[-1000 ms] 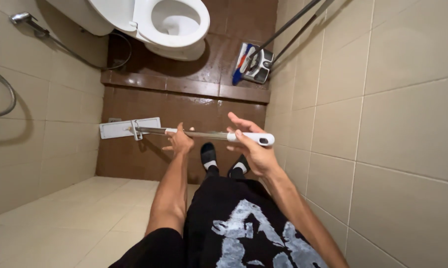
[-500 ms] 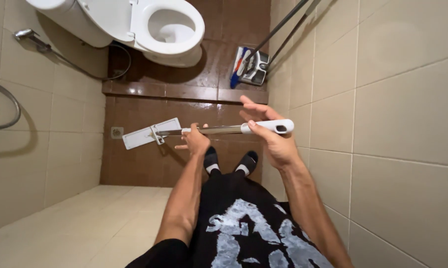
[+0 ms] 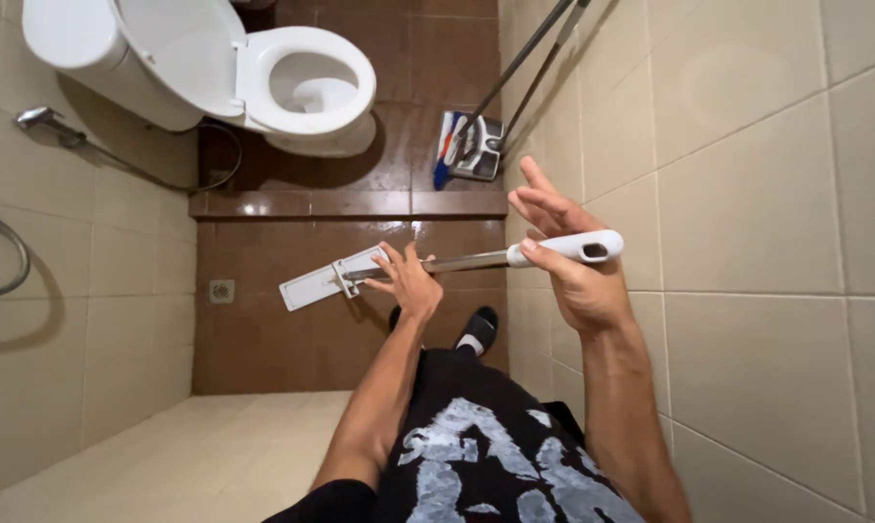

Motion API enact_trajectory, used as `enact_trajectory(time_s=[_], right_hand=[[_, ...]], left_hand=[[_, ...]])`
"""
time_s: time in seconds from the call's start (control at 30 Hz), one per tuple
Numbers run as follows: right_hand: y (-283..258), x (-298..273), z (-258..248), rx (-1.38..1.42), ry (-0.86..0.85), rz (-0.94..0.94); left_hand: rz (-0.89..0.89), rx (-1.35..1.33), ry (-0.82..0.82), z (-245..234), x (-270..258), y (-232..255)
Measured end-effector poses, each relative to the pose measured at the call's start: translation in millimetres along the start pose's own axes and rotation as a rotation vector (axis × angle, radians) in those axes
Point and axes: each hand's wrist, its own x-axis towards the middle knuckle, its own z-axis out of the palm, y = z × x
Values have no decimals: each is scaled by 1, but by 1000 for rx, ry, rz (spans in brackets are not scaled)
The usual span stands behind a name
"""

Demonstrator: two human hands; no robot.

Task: Mopping the floor in a bathroom using a flat mop.

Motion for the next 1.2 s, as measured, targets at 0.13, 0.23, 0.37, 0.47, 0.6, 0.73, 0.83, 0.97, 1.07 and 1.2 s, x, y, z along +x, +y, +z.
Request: enact_trajectory(time_s=[0.13, 0.23, 0.37, 0.47, 0.6, 0.73, 0.83, 0.97, 1.07, 1.2], right_hand=[[-16, -5, -4, -62, 27, -15], [-25, -7, -8, -87, 36, -26], [-33, -13, -15, -113, 41, -57], [-41, -17, -17, -134, 41, -71], [-49, -21, -22, -165, 42, -97], [-61, -27, -22, -190, 40, -132], [-69, -31, -23, -229, 73, -115], [-72, -37, -31, -186, 27, -201], [-75, -40, -39, -182, 28, -221], [-84, -46, -40, -224, 70, -197]], left_hand=[[54, -22, -46, -5, -6, 20], [108, 22, -52, 7, -5, 25], [161, -17, -58, 12, -10, 36], [204, -41, -58, 11, -16, 45], [279, -59, -62, 20, -17, 51], [290, -30, -151, 9, -24, 73], [346, -104, -157, 17, -28, 82], [418, -160, -135, 29, -32, 93], [448, -198, -143, 39, -36, 101], [479, -241, -145, 48, -41, 112]])
